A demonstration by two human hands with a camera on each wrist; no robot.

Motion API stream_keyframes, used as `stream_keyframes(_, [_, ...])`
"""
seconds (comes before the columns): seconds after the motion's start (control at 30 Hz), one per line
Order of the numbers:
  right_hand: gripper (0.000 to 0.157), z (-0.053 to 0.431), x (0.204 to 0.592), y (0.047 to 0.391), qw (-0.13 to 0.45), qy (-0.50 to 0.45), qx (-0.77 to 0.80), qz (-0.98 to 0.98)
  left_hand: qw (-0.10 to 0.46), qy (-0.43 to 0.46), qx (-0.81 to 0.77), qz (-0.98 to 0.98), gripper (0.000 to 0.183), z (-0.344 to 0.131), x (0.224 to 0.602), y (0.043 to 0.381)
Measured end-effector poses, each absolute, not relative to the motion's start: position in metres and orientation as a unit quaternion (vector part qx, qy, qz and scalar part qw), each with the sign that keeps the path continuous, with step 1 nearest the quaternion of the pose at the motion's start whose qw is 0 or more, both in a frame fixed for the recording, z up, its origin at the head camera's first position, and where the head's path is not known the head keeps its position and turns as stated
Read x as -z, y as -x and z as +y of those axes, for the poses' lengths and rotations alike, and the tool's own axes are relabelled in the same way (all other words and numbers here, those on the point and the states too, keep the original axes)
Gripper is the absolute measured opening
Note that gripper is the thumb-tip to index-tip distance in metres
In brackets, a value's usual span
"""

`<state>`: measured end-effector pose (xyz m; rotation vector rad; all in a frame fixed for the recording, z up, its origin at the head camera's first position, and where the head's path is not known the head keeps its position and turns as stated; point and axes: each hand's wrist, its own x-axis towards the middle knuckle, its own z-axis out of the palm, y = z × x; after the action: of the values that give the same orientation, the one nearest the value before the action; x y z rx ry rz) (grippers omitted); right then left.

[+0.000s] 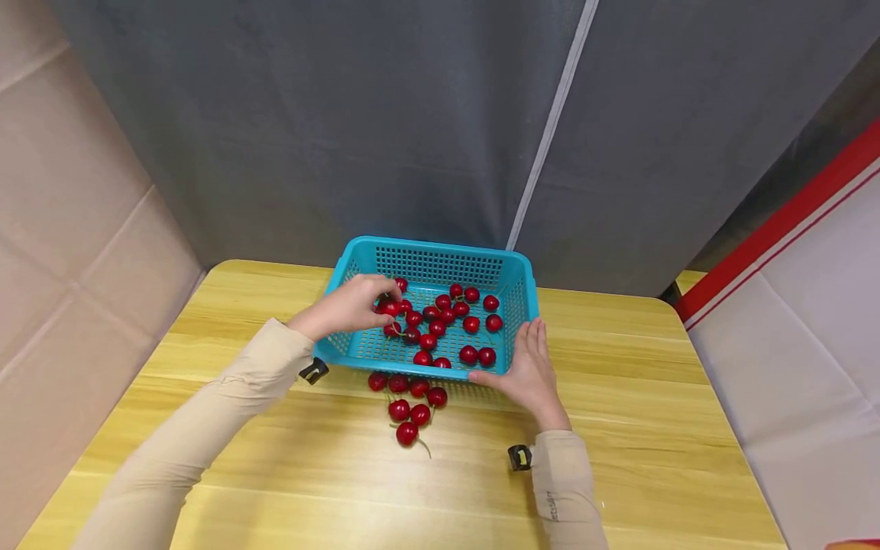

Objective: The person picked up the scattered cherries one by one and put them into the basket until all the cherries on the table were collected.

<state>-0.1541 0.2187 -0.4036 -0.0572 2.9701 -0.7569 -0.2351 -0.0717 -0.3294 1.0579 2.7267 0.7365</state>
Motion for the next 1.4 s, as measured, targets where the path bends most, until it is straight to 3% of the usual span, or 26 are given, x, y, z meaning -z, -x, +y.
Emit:
stream_keyframes(0.37, [0.127, 0.218, 0.403, 0.154, 0.044, 0.018, 0.245, 0.968, 0.092, -0.308, -0.224, 0.92, 0.021, -0.058, 0.328, 0.277])
stream_keyframes(0.83, [0.127, 0.216, 0.403, 0.152, 0.041, 0.02, 0.25, 0.967, 0.129, -0.265, -0.225, 0.929, 0.035, -0.047, 0.327, 0.298])
stream_keyframes(1.07, [0.127, 0.216, 0.403, 0.152, 0.037, 0.02, 0.25, 0.967, 0.151, -0.268, -0.226, 0.924, 0.041, -0.049, 0.327, 0.296])
stream_keyframes(1.4, [0.127, 0.218, 0.404, 0.155, 0.041, 0.021, 0.25, 0.967, 0.106, -0.297, -0.243, 0.917, 0.038, -0.064, 0.33, 0.269])
